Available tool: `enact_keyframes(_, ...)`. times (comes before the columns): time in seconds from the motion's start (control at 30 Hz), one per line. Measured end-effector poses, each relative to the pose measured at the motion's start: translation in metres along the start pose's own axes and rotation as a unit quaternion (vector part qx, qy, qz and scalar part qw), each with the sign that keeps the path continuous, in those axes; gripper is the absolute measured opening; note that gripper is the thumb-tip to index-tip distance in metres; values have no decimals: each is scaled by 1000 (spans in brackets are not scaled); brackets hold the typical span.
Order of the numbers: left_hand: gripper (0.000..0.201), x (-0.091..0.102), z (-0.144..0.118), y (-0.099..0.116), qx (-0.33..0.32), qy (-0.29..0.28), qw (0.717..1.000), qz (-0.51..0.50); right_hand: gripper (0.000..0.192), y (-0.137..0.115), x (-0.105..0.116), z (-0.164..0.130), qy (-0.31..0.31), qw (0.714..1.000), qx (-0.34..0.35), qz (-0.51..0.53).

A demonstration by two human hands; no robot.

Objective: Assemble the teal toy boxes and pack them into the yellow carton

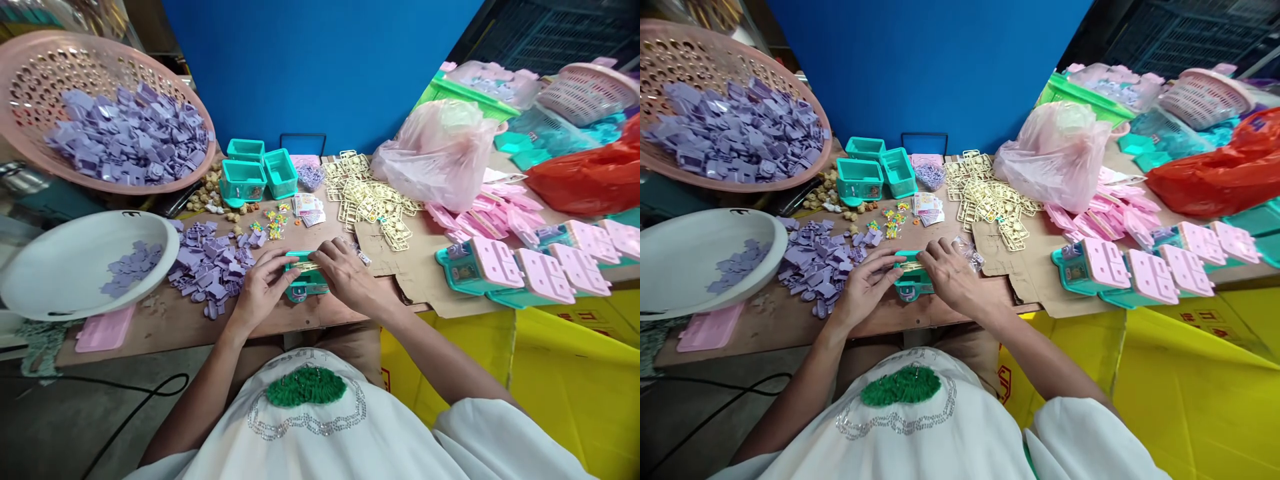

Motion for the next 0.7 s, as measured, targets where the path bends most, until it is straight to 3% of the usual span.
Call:
enact_keyframes(0.17, 56, -5, -2, -7, 5, -28, 1000, 13, 35, 1, -1, -3, 18, 1000, -16, -12)
enact_keyframes(0.33, 56, -7, -3, -13, 13, -14, 1000, -1, 41, 0, 5, -7, 41, 999, -4, 7)
enact_keyframes(0.5, 53, -8, -3, -16, 30, 0, 999, -34, 20, 13, 9, -11, 94, 990, 3, 105)
enact_keyframes(0.7, 52, -6, 0, -15, 29, 6, 999, -31, 22, 24, 6, -12, 145, 979, 2, 145)
Point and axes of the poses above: each hand's wrist, its own z-axis towards the middle knuckle, its own x-axis out of the back of the hand, y = z × x, the point moved 7 cm from there along z, towards the middle knuckle, and after that the axes turned 15 degrees about -x, right-handed, at the moved point
